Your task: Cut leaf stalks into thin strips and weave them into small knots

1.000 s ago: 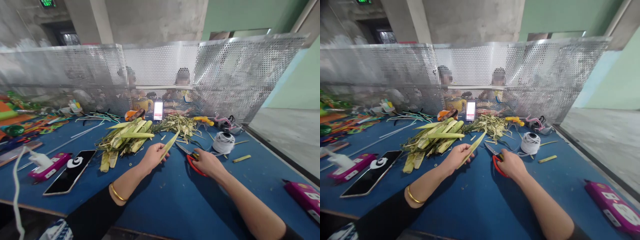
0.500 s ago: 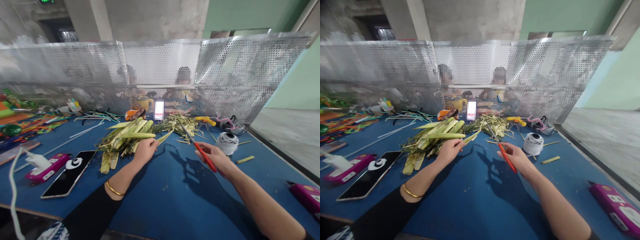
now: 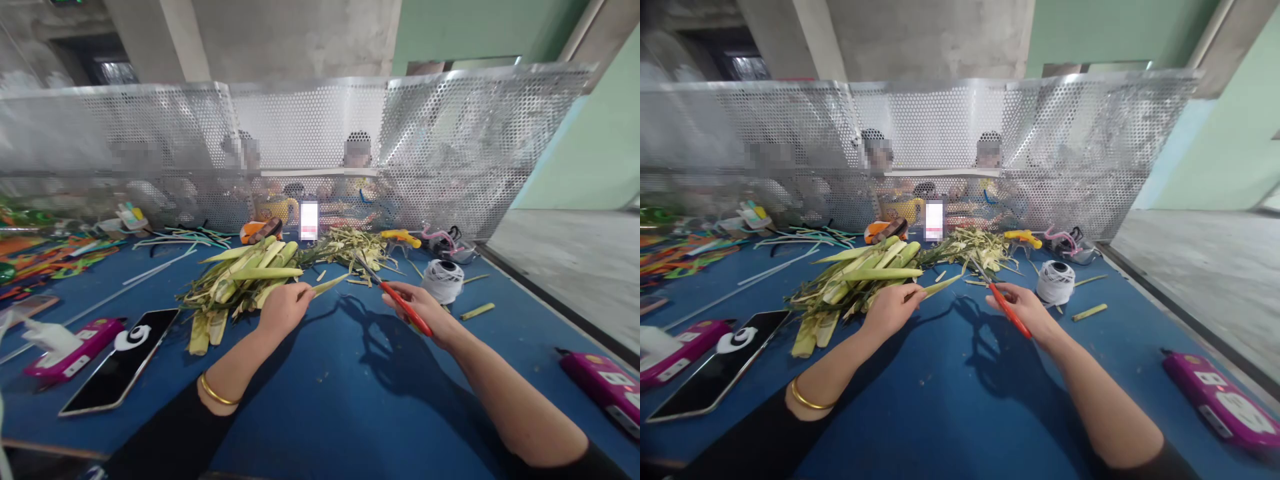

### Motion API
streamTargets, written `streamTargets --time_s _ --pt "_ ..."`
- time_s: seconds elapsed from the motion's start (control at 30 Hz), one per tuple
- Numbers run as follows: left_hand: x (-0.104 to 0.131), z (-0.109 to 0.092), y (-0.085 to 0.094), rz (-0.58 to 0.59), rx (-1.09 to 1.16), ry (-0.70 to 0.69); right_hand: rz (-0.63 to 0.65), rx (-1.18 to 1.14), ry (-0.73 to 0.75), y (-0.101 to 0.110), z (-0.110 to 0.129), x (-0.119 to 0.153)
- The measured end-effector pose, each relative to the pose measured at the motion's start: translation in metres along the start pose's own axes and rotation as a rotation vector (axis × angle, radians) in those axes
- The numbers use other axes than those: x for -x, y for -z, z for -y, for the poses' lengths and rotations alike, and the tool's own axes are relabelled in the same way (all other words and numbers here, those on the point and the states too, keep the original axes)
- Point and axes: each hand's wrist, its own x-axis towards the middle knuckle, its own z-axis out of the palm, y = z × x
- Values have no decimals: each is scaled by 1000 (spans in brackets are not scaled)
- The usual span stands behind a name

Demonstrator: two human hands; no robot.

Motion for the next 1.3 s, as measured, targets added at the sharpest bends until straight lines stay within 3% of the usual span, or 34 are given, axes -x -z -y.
streamTargets --time_s 0.27,0.43,0.7,0.97,1.3 --pt "0 0 0 -17 -76 -10 37 -19 -10 -1 0 1" --pt "0 1 -1 -2 -46 -7 -38 -18 -38 -2 2 1" --pt "-5 9 -5 39 90 39 -88 -237 -147 -1 -5 -3" --pt "-2 5 -4 -8 10 26 -60 -93 -28 -3 7 4" --pt "0 -3 -2 55 -39 -19 -65 -143 -55 -2 -4 -3"
